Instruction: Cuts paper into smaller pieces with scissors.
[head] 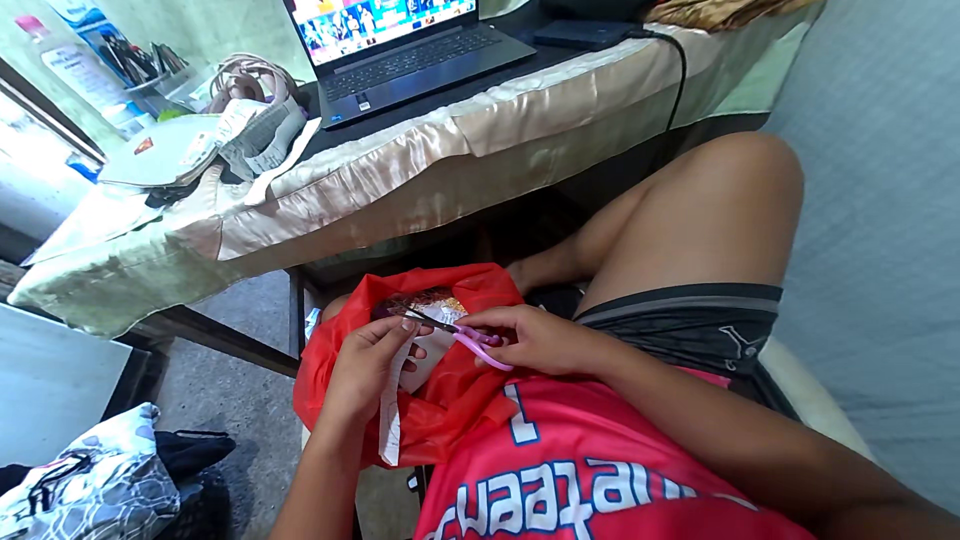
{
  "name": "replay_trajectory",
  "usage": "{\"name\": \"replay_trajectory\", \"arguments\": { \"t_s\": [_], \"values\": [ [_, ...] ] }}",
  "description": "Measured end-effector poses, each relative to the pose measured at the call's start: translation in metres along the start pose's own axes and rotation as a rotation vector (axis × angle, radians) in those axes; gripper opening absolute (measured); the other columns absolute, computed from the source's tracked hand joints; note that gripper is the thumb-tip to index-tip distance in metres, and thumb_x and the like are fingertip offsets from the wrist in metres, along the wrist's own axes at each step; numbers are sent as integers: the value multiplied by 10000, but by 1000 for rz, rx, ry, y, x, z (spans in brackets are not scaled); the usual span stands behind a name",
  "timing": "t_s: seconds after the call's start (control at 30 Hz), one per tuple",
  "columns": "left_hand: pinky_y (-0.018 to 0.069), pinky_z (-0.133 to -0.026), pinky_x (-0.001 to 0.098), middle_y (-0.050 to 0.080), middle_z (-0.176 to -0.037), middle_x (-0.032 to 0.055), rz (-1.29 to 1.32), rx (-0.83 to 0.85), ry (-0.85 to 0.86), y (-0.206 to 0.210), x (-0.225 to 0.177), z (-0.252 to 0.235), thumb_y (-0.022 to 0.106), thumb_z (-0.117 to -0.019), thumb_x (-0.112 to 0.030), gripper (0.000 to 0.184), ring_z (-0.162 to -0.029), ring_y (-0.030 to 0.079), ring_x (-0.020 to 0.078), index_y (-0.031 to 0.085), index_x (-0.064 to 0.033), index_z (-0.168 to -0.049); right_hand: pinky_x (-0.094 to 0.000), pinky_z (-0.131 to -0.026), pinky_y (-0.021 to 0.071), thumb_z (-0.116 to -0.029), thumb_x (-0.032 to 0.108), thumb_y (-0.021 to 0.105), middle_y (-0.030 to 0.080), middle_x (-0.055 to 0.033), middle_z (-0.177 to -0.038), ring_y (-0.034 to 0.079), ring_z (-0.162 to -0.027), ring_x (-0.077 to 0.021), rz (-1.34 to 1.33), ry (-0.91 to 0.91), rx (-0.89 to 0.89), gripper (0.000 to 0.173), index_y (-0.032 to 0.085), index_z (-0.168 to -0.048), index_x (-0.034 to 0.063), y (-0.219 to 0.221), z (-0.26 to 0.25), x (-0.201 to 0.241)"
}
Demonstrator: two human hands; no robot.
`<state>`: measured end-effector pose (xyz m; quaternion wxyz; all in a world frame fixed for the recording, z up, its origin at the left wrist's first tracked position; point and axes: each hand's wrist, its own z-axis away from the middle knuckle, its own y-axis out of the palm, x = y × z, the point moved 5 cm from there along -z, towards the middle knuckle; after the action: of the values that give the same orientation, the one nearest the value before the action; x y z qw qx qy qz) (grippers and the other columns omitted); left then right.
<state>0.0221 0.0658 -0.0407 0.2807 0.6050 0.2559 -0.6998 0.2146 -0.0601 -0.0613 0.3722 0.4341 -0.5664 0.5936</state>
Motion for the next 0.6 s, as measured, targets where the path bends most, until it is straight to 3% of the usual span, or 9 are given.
{"name": "replay_trajectory", "arguments": {
  "t_s": [0.17,0.37,0.6],
  "values": [
    [602,-651,300,759,-1031,139,-2,2,14,0,0,0,525,-1071,-139,265,-775,723,189,736,20,-1088,-219,-920,565,-975,190,710,704,-19,-1209,679,-1031,-42,16,15,-8,441,620,-1401,121,-1,0,0],
    [605,-659,305,761,-1038,136,-13,-13,4,1,-1,1,528,-1072,-144,262,-784,727,193,730,18,-1111,-212,-837,574,-997,206,678,743,2,-1039,689,-892,-28,50,14,-50,332,683,-1317,121,-3,0,-2],
    [599,-640,290,761,-1020,126,-15,-5,14,2,0,0,515,-1073,-135,262,-751,719,174,738,2,-1053,-202,-885,561,-951,245,737,680,-24,-1259,662,-1054,-30,10,-7,-11,485,619,-1405,122,0,2,3]
  ]
}}
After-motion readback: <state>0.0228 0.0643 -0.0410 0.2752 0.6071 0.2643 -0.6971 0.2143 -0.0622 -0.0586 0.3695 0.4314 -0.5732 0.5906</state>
